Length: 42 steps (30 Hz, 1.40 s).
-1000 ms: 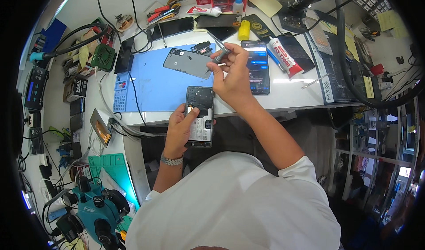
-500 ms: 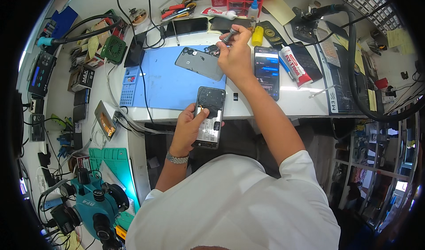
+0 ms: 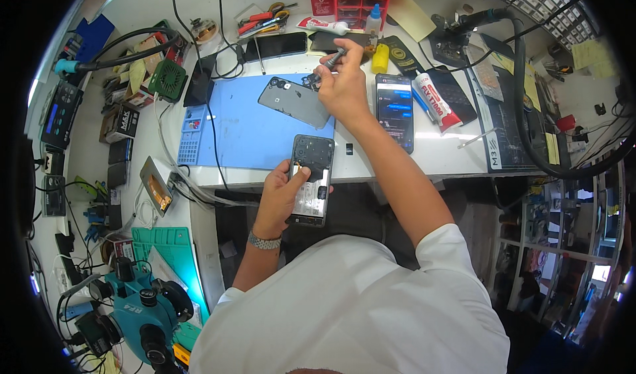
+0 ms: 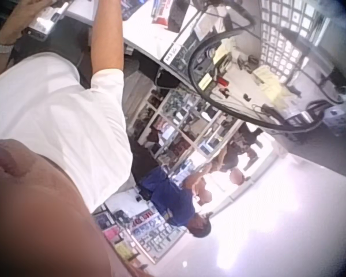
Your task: The person applies adhesive to the back of a disassembled smartphone using a small tube, then picks up and sets down another phone while continuing to apply adhesive to the first device. The work occurs at a cluttered electronics repair bench with tools and parts visible.
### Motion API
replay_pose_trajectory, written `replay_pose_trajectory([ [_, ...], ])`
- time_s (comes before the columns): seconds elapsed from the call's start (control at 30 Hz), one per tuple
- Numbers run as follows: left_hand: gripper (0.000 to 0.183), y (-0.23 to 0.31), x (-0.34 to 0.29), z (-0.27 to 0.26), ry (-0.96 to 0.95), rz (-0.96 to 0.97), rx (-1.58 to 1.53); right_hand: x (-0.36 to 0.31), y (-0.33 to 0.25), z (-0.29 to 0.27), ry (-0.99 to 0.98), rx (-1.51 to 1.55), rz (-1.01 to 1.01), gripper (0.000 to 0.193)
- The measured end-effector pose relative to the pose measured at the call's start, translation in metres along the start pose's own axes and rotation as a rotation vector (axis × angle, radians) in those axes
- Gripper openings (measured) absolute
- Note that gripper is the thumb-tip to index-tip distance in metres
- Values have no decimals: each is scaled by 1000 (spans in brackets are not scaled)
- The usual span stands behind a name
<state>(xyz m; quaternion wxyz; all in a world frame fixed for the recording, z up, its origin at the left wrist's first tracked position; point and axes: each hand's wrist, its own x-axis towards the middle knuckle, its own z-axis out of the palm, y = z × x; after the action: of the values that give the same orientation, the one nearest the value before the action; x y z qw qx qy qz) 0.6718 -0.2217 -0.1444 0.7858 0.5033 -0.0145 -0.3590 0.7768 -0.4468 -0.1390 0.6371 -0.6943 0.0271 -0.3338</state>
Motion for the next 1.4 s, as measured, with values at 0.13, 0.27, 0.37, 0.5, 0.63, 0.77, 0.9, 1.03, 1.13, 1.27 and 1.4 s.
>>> replay_pose_trajectory([
  [0.13, 24, 0, 0, 0, -11, 15, -16, 6, -5, -7, -201, -533, -18, 18],
  [0.27, 25, -1, 1, -1, -8, 12, 7, 10, -10, -5, -392, -741, -7, 12],
  [0.37, 24, -2, 1, -2, -5, 18, 9, 13, -14, 0, -497, -843, -17, 11],
  [0.5, 23, -2, 0, -2, -7, 23, 6, 16, -14, 6, -524, -945, -16, 13],
  [0.63, 23, -3, 0, -3, -25, 23, -18, 19, -7, 6, -423, -870, -98, 13],
  [0.77, 23, -2, 0, -2, -17, 26, 10, 22, 5, 6, -494, -821, -147, 8],
  [0.9, 24, -1, -1, -1, -14, 35, 25, 22, 9, 12, -543, -934, -229, 11],
  [1.03, 24, -1, -1, -1, -23, 30, -1, 21, -6, 11, -516, -981, -163, 21],
  [1.13, 24, -3, -1, -1, -6, 24, 4, 14, -24, 1, -565, -976, -120, 24],
  [1.27, 25, -3, 1, -1, 1, 28, 29, -13, -37, -11, -718, -925, -45, 23],
  [1.4, 26, -2, -2, 0, -9, 19, 15, -33, -38, -16, -693, -865, -108, 26],
])
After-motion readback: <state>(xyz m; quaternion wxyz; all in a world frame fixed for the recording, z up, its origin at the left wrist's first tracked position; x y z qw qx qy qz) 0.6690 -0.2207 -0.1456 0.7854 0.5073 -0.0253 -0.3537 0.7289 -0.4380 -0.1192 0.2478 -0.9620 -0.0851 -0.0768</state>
